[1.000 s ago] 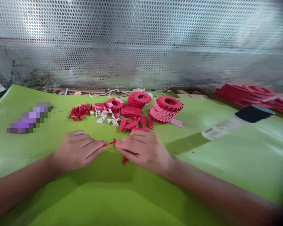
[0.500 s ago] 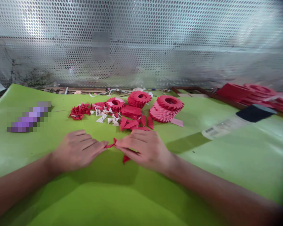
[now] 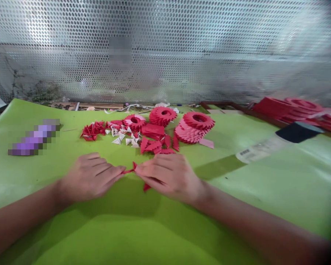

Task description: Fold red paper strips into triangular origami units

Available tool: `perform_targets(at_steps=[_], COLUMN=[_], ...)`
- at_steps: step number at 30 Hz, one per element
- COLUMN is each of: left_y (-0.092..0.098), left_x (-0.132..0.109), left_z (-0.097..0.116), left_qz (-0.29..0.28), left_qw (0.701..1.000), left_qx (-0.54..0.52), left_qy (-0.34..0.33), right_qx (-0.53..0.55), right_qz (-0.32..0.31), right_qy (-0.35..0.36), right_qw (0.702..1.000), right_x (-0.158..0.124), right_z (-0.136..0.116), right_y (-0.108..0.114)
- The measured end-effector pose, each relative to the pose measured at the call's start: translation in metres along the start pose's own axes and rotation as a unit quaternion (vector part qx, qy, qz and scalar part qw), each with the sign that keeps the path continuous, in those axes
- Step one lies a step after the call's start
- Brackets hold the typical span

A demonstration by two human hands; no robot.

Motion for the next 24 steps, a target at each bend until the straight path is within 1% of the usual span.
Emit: perform_targets(at_steps=[7, 14, 18, 24], left_y=[-0.0001, -0.0015, -0.0026, -0.0017], left_x=[-0.0008, -0.0029, -0.0043, -0.0029], left_z=[0.0004, 0.0002, 0.0006, 0.0004], left_qz=[-0.007, -0.003, 0.004, -0.002], left_qw=[1.0, 1.0, 1.0, 1.0], left_qx=[0.0, -0.005, -0.007, -0.012], left_qy=[0.006, 0.007, 0.01, 0.011], right_qx=[-0.001, -0.006, -0.011, -0.011], right_qz=[0.002, -0.001, 0.009, 0.007], right_qy=[0.007, 0.018, 0.025, 0.02], right_qw=[1.0, 1.0, 1.0, 1.0], right_x=[0.0017, 0.0012, 0.0006, 0.0011], right_z=[-0.0008, -0.001, -0.0016, -0.0022], right_y=[0.001, -0.0002, -0.001, -0.0008])
Point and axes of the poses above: each hand's wrist, its own x-axis towards the middle knuckle, its own y-axis out of the back of the hand, z = x × y, the point moved 2 cm from there along x, towards the middle knuckle, and after that the axes turned 11 degrees about z, right-handed, at the moved point
